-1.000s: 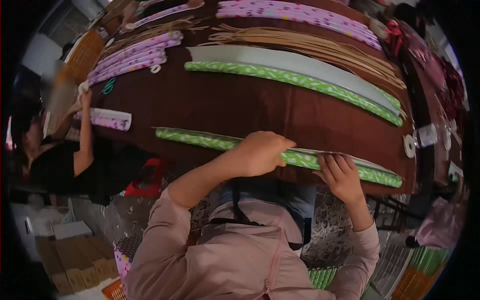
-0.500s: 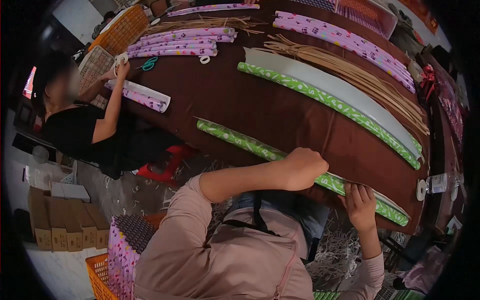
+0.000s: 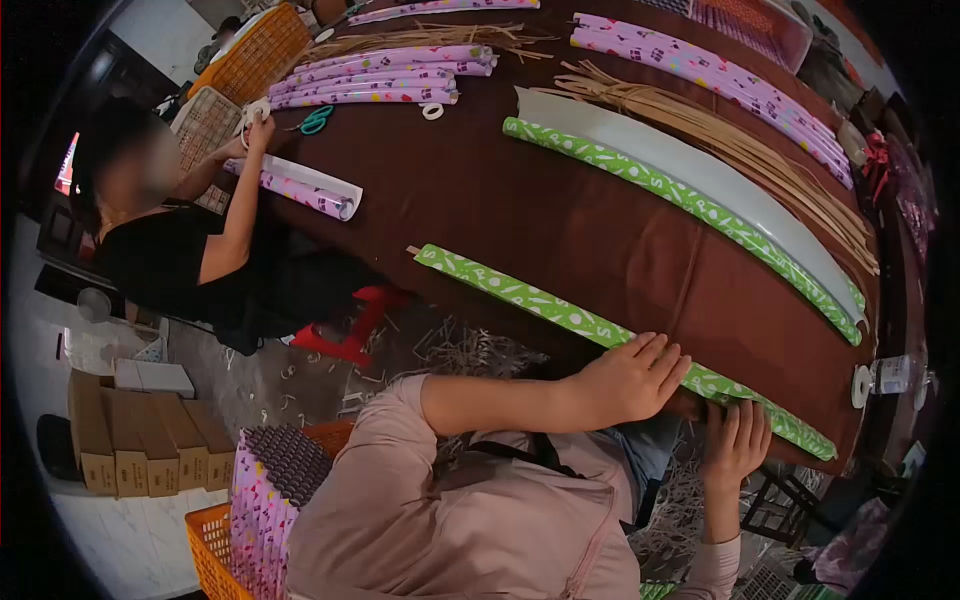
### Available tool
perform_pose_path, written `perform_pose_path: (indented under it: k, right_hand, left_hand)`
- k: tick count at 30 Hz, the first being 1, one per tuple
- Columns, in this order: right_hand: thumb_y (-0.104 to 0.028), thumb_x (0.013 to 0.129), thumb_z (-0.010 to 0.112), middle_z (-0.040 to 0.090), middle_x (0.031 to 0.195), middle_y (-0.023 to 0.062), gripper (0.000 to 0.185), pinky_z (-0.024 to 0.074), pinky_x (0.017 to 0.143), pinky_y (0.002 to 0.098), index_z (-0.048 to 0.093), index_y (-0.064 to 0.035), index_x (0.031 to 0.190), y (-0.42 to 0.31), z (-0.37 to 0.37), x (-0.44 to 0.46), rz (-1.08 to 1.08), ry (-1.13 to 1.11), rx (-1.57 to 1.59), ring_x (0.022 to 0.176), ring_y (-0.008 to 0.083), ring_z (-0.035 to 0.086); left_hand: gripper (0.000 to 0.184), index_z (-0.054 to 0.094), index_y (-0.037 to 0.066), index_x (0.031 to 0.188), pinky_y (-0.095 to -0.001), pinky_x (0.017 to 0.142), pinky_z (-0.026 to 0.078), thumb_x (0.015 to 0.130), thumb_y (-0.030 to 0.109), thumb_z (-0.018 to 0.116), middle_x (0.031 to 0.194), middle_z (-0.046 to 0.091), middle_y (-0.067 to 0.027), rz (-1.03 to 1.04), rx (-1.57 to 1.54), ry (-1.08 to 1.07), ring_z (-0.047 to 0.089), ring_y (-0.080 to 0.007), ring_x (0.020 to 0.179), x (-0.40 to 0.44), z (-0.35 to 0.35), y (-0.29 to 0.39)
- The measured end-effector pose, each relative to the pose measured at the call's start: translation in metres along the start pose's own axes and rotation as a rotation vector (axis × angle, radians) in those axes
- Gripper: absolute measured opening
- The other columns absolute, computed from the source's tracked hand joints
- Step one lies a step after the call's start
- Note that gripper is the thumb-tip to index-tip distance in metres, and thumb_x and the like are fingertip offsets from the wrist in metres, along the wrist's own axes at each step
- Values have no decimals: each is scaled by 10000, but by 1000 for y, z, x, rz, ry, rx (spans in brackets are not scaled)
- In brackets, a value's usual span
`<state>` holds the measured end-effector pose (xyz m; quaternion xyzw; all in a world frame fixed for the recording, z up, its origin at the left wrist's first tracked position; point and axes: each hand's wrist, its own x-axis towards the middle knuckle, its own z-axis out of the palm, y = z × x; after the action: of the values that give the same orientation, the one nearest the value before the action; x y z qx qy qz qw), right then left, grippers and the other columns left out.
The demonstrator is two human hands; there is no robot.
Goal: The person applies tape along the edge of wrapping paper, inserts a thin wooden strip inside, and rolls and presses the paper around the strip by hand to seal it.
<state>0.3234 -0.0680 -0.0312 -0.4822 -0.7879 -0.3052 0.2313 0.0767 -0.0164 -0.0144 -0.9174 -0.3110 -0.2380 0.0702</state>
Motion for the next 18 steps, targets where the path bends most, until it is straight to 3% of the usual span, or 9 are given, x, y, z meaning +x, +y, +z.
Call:
perform_pose_path:
  k: [7, 8, 9, 11, 12, 13, 15, 16, 18]
  right_hand:
    - [-213, 861, 772, 540, 1262, 123, 393, 552, 762, 429, 624, -55, 1189, -7, -36, -32, 250, -12, -64, 1155, 274, 506]
    - [-202, 896, 737, 610, 1157, 125, 353, 552, 658, 354, 625, -36, 1185, -7, -38, -22, 319, 93, 143, 1035, 205, 573]
    - [-202, 896, 737, 610, 1157, 125, 353, 552, 658, 354, 625, -36, 1185, -6, -36, -36, 324, 87, 142, 1035, 205, 573]
    - [-205, 943, 680, 681, 964, 119, 305, 507, 548, 275, 634, -7, 1171, 0, -30, -74, 990, -205, 862, 815, 139, 623]
    - [-293, 994, 602, 688, 766, 94, 298, 448, 491, 240, 672, -6, 1034, -26, -41, -18, 1185, -76, 1140, 598, 124, 599]
    - [-293, 994, 602, 688, 766, 94, 298, 448, 491, 240, 672, -6, 1034, -21, -40, -12, 1184, -78, 1138, 598, 124, 599]
    - [-372, 1010, 557, 678, 726, 83, 378, 429, 465, 258, 668, -35, 880, -13, -38, -8, 1620, -75, 1377, 563, 111, 588]
    - [-438, 998, 549, 643, 678, 45, 420, 342, 381, 230, 608, -56, 834, -15, -30, -9, 1662, 20, 1268, 482, 95, 541]
    - [-422, 994, 564, 640, 677, 41, 396, 354, 402, 227, 608, -69, 821, -10, -30, -8, 1696, 43, 1248, 502, 92, 548]
  left_hand:
    - [481, 615, -62, 1229, -487, 1033, 466, 806, 164, 573, 1238, 626, -227, -22, -1, 116, 611, -383, 1147, -6, 11, 15]
    - [481, 615, -62, 1229, -487, 1033, 466, 806, 164, 573, 1238, 626, -227, -21, -7, 110, 611, -383, 1147, -6, 12, 17]
    - [484, 613, -63, 1231, -488, 1038, 460, 807, 167, 571, 1242, 624, -230, -26, -19, 121, 608, -387, 1152, -7, 12, 19]
    - [486, 612, -64, 1233, -490, 1043, 455, 808, 169, 569, 1245, 622, -234, -27, -34, 134, 605, -391, 1157, -6, 12, 22]
    - [490, 609, -64, 1240, -492, 1049, 449, 814, 175, 565, 1255, 618, -235, -29, -41, 121, 599, -394, 1166, -6, 13, 25]
    - [493, 606, -63, 1247, -494, 1056, 442, 820, 180, 560, 1264, 613, -236, -33, -47, 108, 594, -397, 1175, -6, 13, 28]
    - [498, 603, -63, 1254, -496, 1060, 436, 824, 186, 556, 1276, 606, -238, -41, -48, 100, 587, -400, 1184, -6, 13, 33]
    - [504, 599, -62, 1261, -498, 1065, 431, 828, 191, 552, 1289, 598, -240, -45, -46, 91, 580, -403, 1194, -6, 13, 35]
    - [508, 594, -60, 1270, -497, 1070, 426, 832, 192, 548, 1301, 590, -240, -50, -47, 95, 572, -402, 1205, -7, 15, 38]
